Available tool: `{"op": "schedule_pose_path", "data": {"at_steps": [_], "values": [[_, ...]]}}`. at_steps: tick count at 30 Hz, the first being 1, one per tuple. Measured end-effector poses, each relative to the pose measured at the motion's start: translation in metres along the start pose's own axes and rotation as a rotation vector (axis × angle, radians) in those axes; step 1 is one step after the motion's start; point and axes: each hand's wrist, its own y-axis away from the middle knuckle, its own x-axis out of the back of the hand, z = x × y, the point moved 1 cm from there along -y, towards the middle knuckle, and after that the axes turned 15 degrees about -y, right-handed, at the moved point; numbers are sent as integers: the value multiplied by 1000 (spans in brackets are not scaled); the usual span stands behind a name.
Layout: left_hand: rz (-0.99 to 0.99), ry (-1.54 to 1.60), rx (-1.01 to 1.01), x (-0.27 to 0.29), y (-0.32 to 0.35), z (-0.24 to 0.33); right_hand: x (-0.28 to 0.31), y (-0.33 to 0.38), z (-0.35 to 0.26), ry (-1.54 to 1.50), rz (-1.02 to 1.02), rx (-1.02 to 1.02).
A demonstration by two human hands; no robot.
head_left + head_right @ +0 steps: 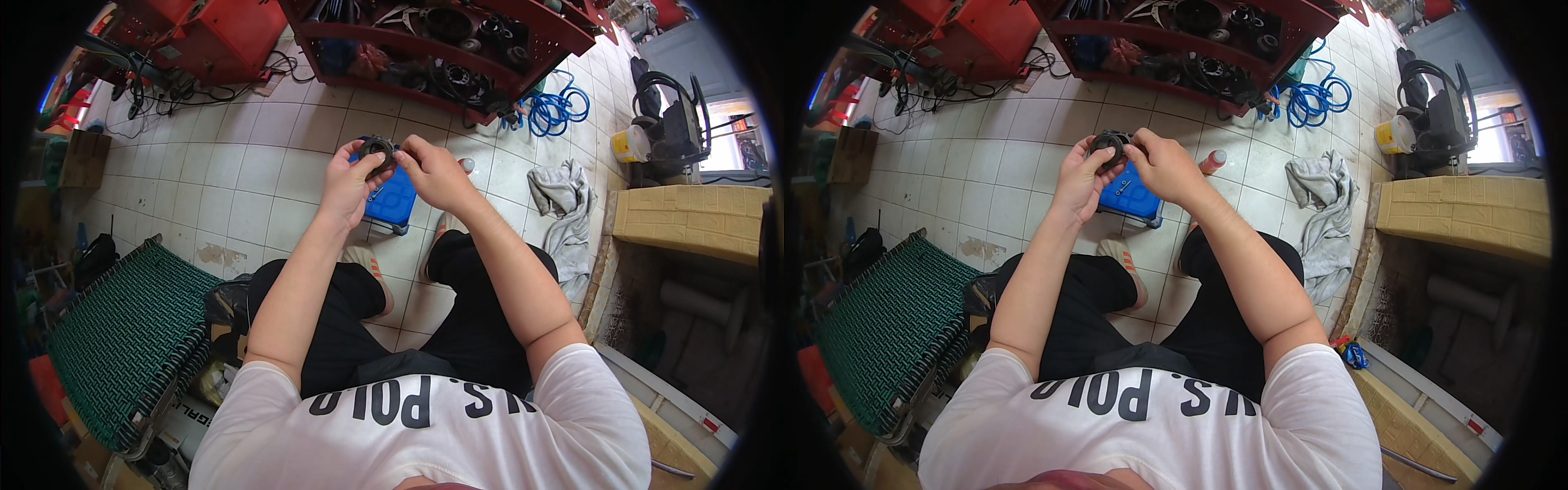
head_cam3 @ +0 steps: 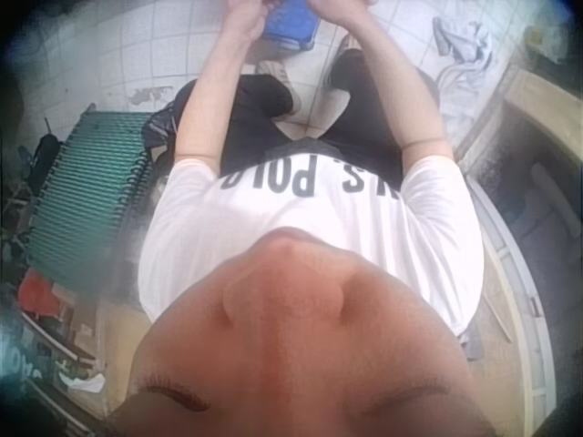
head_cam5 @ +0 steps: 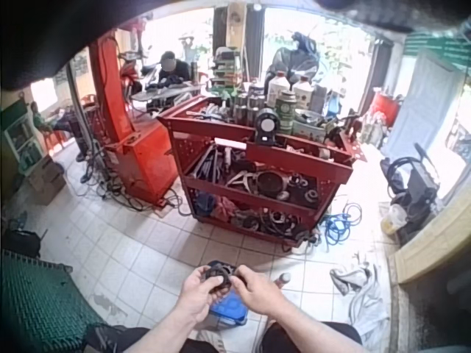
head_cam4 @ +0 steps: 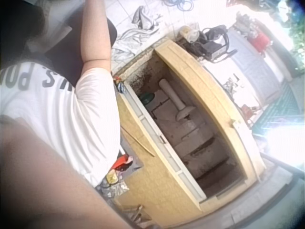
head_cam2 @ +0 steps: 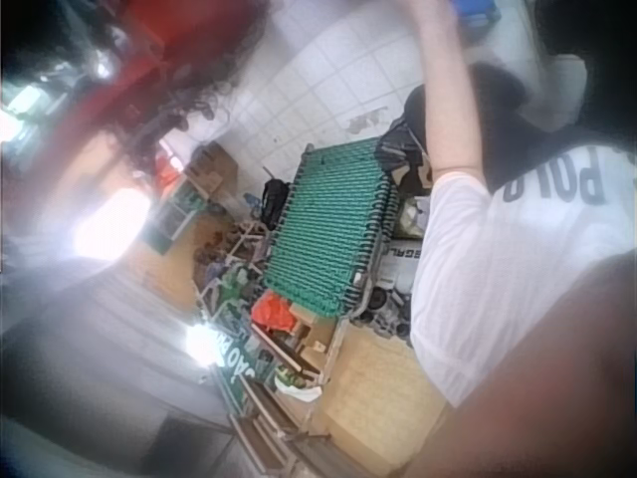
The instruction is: The person sits on the floor of a workshop and assembles a small mechanical component using a screwdriver and small metal parts. They pick up screws and a cylindrical housing, insert the screws, and tighten them while seated on a blue stool.
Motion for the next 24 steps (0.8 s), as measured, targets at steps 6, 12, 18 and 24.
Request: {"op": "schedule_pose_path", "data": {"at_steps": [6, 12, 18, 24], "values": [[6, -8, -11, -2, 3, 2, -6, 0, -1, 96, 20, -20], [1, -34, -17, -2, 2, 0, -13, -3, 14, -335, 44, -309], [-7, -83, -40, -2, 2, -3, -3, 0, -1, -744, -55, -694], [-15, -103, -61, -5, 4, -2, 0, 1, -1, -872, -72, -801]]}}
